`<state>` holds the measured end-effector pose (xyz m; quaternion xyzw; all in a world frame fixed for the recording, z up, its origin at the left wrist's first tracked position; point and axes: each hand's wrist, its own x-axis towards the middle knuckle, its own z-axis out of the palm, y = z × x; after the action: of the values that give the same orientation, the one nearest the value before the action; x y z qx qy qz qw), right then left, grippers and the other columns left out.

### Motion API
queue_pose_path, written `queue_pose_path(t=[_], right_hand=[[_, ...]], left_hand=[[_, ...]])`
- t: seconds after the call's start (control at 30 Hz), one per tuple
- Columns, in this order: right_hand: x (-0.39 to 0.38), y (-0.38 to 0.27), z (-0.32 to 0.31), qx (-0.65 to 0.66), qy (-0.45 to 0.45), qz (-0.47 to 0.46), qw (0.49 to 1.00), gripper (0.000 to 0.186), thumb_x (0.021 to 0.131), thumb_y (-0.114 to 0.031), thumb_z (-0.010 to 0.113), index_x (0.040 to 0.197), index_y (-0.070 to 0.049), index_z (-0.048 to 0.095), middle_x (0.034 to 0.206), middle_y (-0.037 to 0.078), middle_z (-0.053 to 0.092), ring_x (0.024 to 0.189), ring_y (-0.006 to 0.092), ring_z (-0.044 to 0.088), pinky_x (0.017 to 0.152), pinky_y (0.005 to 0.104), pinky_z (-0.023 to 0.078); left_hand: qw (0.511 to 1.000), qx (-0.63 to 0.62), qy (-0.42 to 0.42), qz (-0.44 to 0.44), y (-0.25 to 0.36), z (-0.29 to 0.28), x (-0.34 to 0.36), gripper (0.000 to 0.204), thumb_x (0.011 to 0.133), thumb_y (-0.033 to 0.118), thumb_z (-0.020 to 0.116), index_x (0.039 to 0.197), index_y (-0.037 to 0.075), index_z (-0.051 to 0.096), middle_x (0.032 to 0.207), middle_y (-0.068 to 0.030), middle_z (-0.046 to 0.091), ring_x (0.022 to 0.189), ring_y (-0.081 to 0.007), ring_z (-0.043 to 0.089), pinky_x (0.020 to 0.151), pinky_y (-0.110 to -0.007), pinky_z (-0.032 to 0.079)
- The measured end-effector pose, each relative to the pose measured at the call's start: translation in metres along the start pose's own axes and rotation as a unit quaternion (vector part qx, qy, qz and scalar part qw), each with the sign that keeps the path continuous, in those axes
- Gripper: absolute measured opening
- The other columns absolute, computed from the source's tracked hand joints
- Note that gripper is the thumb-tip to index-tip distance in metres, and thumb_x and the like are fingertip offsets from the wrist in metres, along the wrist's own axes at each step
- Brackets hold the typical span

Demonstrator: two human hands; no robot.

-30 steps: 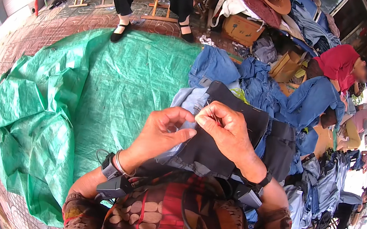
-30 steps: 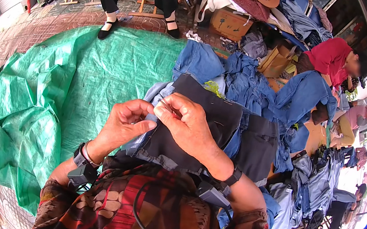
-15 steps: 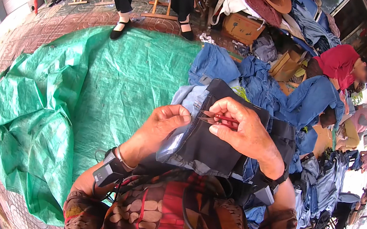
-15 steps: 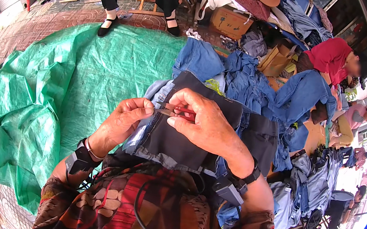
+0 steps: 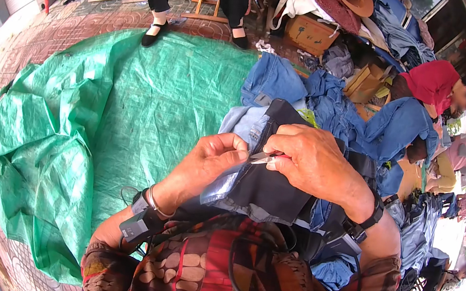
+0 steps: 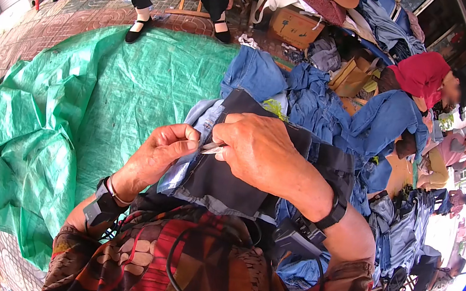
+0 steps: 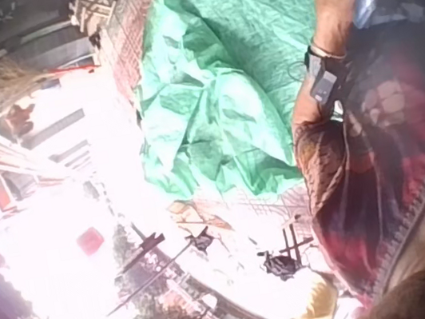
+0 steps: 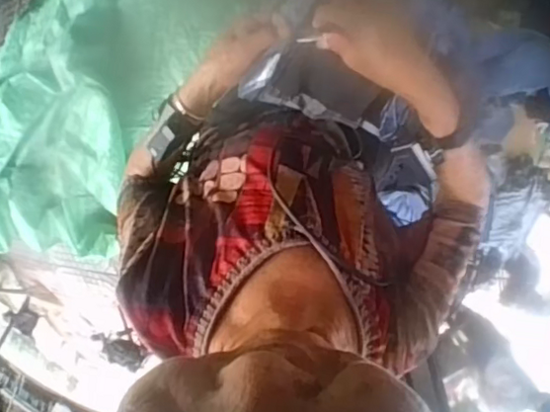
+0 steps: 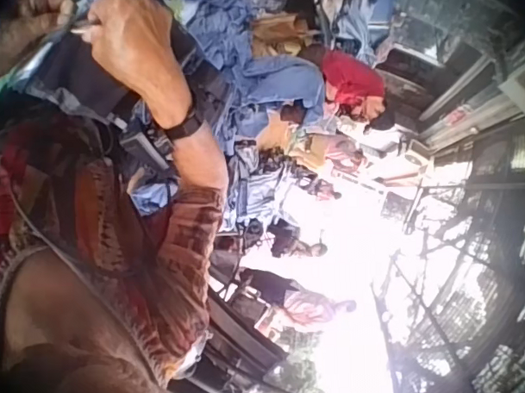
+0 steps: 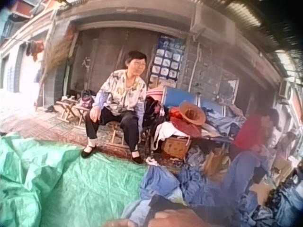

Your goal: The recorder is using scissors to trim thread and tags from denim jeans in a workshop setting with other workers.

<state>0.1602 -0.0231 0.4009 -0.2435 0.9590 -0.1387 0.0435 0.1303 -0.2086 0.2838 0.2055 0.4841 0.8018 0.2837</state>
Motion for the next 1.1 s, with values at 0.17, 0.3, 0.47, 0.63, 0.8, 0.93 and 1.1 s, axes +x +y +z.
queue_pose_path(t=[0.17,0.3,0.47,0.63,0.8,0.93,1.1], right_hand=[[0.004,0.003,0.003,0.037,0.010,-0.031,0.999,0.008,0.069,-0.007,0.062,0.069,-0.002,0.056,0.070,0.013,0.055,0.070,0.0346,0.057,0.061,0.0450,0.042],[0.008,0.002,0.003,0.031,-0.009,-0.021,0.999,0.009,0.069,-0.008,0.063,0.070,-0.002,0.057,0.071,0.014,0.058,0.072,0.0353,0.058,0.062,0.0448,0.043],[0.014,0.003,-0.003,0.052,-0.077,0.034,0.995,0.014,0.070,-0.012,0.067,0.077,-0.003,0.061,0.075,0.011,0.060,0.072,0.0311,0.058,0.063,0.0389,0.044],[0.016,0.008,0.001,0.083,-0.080,0.044,0.992,0.013,0.070,-0.010,0.067,0.077,-0.002,0.060,0.073,0.010,0.060,0.069,0.0268,0.059,0.060,0.0351,0.044],[0.013,0.017,0.015,0.148,-0.034,0.042,0.988,0.013,0.069,-0.012,0.067,0.075,-0.003,0.060,0.066,0.013,0.059,0.067,0.0306,0.060,0.061,0.0381,0.044],[0.004,0.019,0.025,0.169,0.016,0.021,0.985,0.017,0.070,-0.012,0.066,0.082,-0.003,0.057,0.072,0.011,0.058,0.072,0.0283,0.060,0.061,0.0375,0.045],[-0.005,0.000,0.032,0.236,0.067,0.002,0.969,0.022,0.073,-0.008,0.066,0.092,-0.004,0.056,0.082,0.009,0.057,0.076,0.0237,0.060,0.065,0.0342,0.047]], left_hand=[[1.000,0.014,-0.008,0.003,0.001,0.000,0.000,0.013,0.089,0.017,0.058,0.084,0.005,0.055,0.078,0.0070,0.050,0.071,-0.0010,0.040,0.063,-0.017,0.034],[0.999,0.030,-0.011,0.003,0.003,0.001,0.001,0.014,0.089,0.018,0.057,0.084,0.005,0.055,0.079,0.0070,0.049,0.072,-0.0011,0.039,0.064,-0.017,0.034],[0.999,0.029,-0.014,-0.006,0.005,0.003,0.002,0.016,0.088,0.020,0.058,0.083,0.005,0.054,0.078,0.0064,0.045,0.071,-0.0035,0.036,0.065,-0.019,0.031],[0.999,0.039,-0.014,-0.009,0.005,0.002,0.003,0.016,0.088,0.021,0.057,0.083,0.006,0.054,0.077,0.0067,0.045,0.071,-0.0034,0.036,0.064,-0.019,0.030],[1.000,0.012,-0.005,-0.014,-0.006,-0.009,0.003,0.018,0.088,0.024,0.058,0.092,0.007,0.054,0.077,0.0072,0.044,0.069,-0.0024,0.036,0.063,-0.019,0.030],[0.998,0.012,0.017,-0.058,0.009,-0.011,-0.010,0.042,0.083,0.025,0.066,0.115,0.005,0.048,0.086,0.0052,0.050,0.075,-0.0035,0.043,0.067,-0.019,0.035],[0.994,0.073,-0.023,-0.071,-0.005,-0.019,-0.018,0.039,0.076,-0.001,0.067,0.112,0.000,0.052,0.100,-0.0018,0.061,0.094,-0.0091,0.055,0.083,-0.024,0.044]])
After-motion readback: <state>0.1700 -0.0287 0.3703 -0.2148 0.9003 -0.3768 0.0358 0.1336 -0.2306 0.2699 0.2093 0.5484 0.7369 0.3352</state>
